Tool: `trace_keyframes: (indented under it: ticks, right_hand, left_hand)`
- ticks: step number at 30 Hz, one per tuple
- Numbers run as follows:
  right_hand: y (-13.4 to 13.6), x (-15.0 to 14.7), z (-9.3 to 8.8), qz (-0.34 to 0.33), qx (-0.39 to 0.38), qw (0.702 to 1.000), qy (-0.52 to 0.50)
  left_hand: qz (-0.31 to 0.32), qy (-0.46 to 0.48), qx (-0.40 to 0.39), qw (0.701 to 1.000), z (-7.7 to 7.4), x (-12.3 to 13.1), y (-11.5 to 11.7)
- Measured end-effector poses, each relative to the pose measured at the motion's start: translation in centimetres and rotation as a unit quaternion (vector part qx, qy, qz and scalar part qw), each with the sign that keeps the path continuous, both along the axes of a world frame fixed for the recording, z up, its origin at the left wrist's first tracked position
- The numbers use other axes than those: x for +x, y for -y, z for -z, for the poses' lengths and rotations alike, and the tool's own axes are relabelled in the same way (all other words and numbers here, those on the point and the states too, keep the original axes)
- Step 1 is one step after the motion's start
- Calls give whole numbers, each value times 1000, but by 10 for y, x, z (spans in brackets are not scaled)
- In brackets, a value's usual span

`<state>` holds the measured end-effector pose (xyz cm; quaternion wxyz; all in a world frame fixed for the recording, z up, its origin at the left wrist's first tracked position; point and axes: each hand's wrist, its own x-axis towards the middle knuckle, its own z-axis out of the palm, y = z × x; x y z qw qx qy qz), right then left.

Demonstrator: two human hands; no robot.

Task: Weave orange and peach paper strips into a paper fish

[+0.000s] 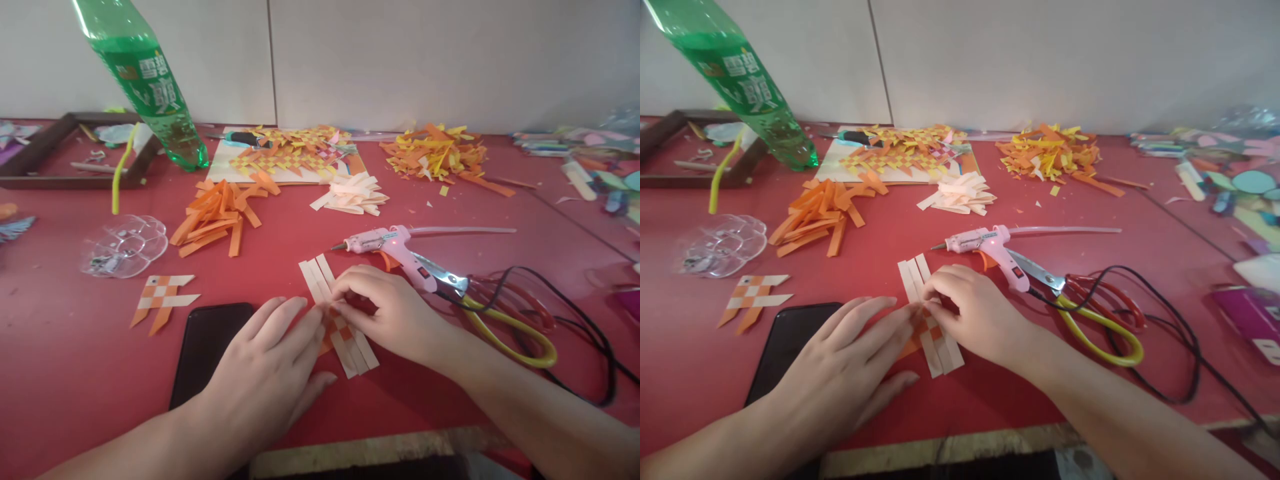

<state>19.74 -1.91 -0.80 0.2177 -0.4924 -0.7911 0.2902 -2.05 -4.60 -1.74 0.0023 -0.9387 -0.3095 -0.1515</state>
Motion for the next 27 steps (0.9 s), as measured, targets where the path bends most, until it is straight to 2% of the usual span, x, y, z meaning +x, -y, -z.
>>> trace_keyframes:
  ticks: [3,8,13,18,21,27]
  right_hand:
    - [0,0,1,-3,-1,1000,-3]
    - [2,1,0,-4,12,1000,-1]
    - [1,7,-5,31,36,999,19]
    - [1,19,-7,45,-32,998,4]
    - [0,23,-7,19,-56,998,13]
    - [0,24,-16,-129,-58,989,36]
  left_hand:
    - [24,8,-7,1000,1,-1,-1]
    - [21,-6,-60,998,3,-2,-3]
    - [14,6,-52,999,-3,1,-5]
    - [10,-13,-58,998,-7,2,-5]
    - [14,-7,-63,998,-6,-1,-5]
    - [6,61,-124,990,-7,-9,-6]
